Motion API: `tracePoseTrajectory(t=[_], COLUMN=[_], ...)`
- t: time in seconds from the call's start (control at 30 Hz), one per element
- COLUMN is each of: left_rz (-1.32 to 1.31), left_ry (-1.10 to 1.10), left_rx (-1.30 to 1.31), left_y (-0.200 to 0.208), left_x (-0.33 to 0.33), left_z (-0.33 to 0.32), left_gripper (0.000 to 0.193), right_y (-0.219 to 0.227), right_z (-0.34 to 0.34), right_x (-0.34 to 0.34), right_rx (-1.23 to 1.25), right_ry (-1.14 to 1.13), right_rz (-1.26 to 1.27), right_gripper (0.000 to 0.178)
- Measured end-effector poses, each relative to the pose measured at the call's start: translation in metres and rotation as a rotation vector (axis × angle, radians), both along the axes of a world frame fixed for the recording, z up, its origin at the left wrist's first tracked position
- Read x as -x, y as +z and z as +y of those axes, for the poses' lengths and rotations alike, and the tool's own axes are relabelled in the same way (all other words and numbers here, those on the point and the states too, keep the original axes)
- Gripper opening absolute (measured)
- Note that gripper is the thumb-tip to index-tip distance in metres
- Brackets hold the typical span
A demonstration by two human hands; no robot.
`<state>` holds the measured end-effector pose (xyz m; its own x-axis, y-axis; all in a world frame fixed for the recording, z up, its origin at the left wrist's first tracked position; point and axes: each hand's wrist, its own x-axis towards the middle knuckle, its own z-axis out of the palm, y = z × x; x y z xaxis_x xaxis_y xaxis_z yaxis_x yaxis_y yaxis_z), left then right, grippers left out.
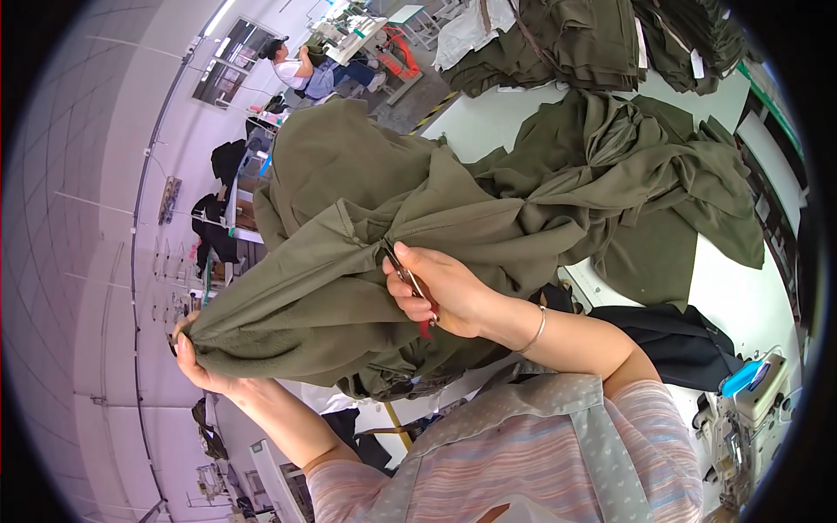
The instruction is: Inspecting, thread-clipping, and sorting green garments at a workstation in a garment factory.
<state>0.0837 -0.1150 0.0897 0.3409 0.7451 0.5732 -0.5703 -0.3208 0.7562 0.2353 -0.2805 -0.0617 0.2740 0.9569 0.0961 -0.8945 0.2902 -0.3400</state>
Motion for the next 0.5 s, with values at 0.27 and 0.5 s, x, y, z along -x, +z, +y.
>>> tracePoseTrajectory(t=[0.27,0.5], left_rz=[0.011,0.096], left_ry=[-0.432,-0.515], left_rx=[-0.363,-0.401], left_y=[-0.034,-0.049], left_x=[0.029,0.035], left_z=[0.038,0.044], left_gripper=[0.035,0.045], right_y=[0.008,0.005], right_z=[-0.003,-0.002], right_x=[-0.014,-0.007], right_rx=[-0.148,-0.095], right_ry=[-0.101,-0.238], right_rz=[-0.070,-0.083], right_gripper=[0.029,0.027])
